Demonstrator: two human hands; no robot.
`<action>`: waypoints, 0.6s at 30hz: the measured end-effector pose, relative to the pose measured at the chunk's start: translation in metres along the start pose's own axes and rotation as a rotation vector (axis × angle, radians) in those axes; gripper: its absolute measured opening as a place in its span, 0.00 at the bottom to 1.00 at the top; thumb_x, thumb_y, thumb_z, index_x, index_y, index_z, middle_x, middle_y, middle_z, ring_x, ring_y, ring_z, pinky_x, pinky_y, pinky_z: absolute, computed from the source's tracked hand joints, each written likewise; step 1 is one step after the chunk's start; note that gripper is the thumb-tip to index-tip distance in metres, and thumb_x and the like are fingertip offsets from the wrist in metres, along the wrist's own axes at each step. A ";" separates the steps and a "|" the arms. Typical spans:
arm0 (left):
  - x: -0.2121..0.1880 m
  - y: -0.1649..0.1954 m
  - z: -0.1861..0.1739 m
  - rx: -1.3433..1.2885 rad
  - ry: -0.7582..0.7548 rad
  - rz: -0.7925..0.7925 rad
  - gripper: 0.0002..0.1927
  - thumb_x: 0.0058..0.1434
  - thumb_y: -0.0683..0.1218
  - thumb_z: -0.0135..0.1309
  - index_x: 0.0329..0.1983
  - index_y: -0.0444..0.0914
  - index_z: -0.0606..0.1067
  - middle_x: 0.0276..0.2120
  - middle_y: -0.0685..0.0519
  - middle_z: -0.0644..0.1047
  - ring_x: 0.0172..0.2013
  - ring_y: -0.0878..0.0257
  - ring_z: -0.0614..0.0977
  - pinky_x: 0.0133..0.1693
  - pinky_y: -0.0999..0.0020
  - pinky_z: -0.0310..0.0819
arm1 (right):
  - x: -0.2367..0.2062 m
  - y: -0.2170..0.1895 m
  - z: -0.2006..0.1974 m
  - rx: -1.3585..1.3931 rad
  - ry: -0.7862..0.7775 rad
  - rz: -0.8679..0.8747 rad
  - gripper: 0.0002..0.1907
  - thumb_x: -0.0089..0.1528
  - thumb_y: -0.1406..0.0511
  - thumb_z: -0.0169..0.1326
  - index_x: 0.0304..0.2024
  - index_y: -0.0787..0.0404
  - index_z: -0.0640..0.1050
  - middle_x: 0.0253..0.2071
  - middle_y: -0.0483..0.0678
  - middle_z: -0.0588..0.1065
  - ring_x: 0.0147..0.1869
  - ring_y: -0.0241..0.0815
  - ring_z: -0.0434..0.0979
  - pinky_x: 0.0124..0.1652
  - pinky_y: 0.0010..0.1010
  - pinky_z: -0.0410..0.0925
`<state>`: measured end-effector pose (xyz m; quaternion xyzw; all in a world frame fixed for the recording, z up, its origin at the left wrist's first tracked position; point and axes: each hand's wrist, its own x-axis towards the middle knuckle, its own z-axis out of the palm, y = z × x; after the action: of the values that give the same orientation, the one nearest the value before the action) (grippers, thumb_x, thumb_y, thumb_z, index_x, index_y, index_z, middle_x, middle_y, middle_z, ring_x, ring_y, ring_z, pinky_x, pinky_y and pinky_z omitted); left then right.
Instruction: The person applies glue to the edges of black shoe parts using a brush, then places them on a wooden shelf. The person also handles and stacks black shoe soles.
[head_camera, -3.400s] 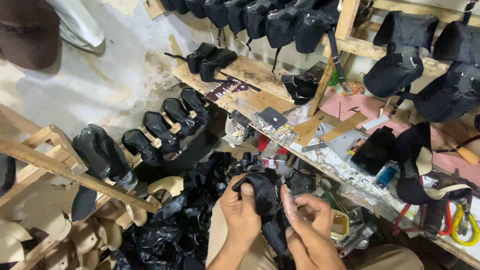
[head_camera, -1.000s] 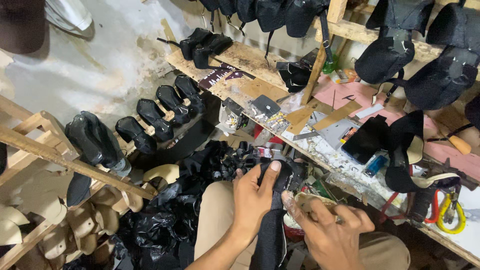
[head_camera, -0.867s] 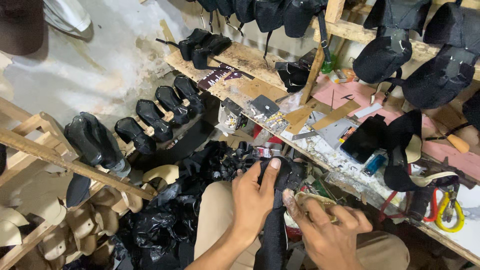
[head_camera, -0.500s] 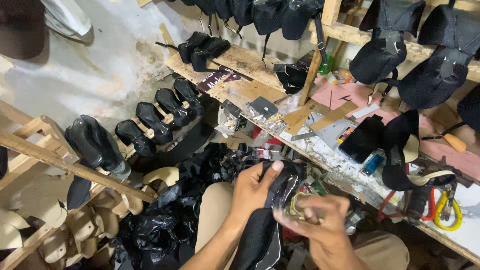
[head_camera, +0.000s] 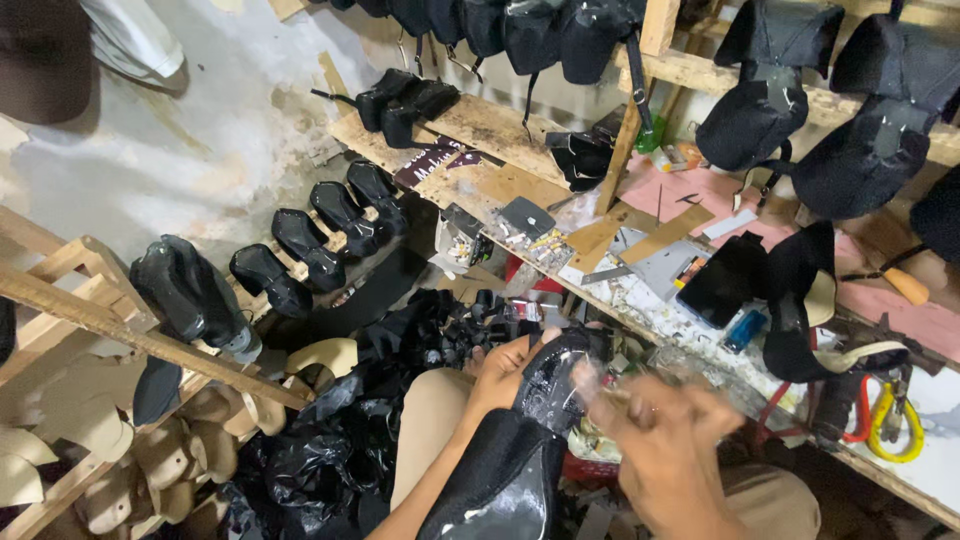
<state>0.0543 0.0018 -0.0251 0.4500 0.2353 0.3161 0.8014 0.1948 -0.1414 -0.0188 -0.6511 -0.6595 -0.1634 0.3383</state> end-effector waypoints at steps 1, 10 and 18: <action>0.000 0.000 0.001 -0.024 0.009 -0.013 0.18 0.74 0.54 0.50 0.36 0.37 0.79 0.25 0.61 0.77 0.24 0.76 0.73 0.25 0.79 0.66 | 0.001 -0.002 0.002 0.379 0.024 0.092 0.30 0.51 0.77 0.60 0.51 0.41 0.84 0.45 0.40 0.72 0.51 0.45 0.58 0.52 0.39 0.53; 0.014 0.001 -0.001 -0.012 0.146 0.079 0.17 0.72 0.52 0.50 0.35 0.35 0.79 0.27 0.59 0.80 0.25 0.74 0.75 0.28 0.76 0.69 | 0.011 -0.021 -0.008 0.389 -0.006 0.175 0.33 0.54 0.80 0.51 0.53 0.41 0.83 0.54 0.44 0.68 0.59 0.45 0.55 0.53 0.28 0.60; 0.011 0.026 0.009 0.409 0.540 0.542 0.17 0.73 0.52 0.49 0.40 0.33 0.79 0.32 0.57 0.79 0.33 0.72 0.75 0.38 0.75 0.72 | 0.008 -0.042 0.006 0.873 -0.132 0.353 0.50 0.55 0.66 0.65 0.74 0.66 0.55 0.75 0.61 0.53 0.80 0.58 0.49 0.69 0.44 0.47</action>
<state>0.0602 0.0151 0.0007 0.5461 0.3676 0.5683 0.4936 0.1531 -0.1350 -0.0083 -0.5594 -0.5657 0.2306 0.5603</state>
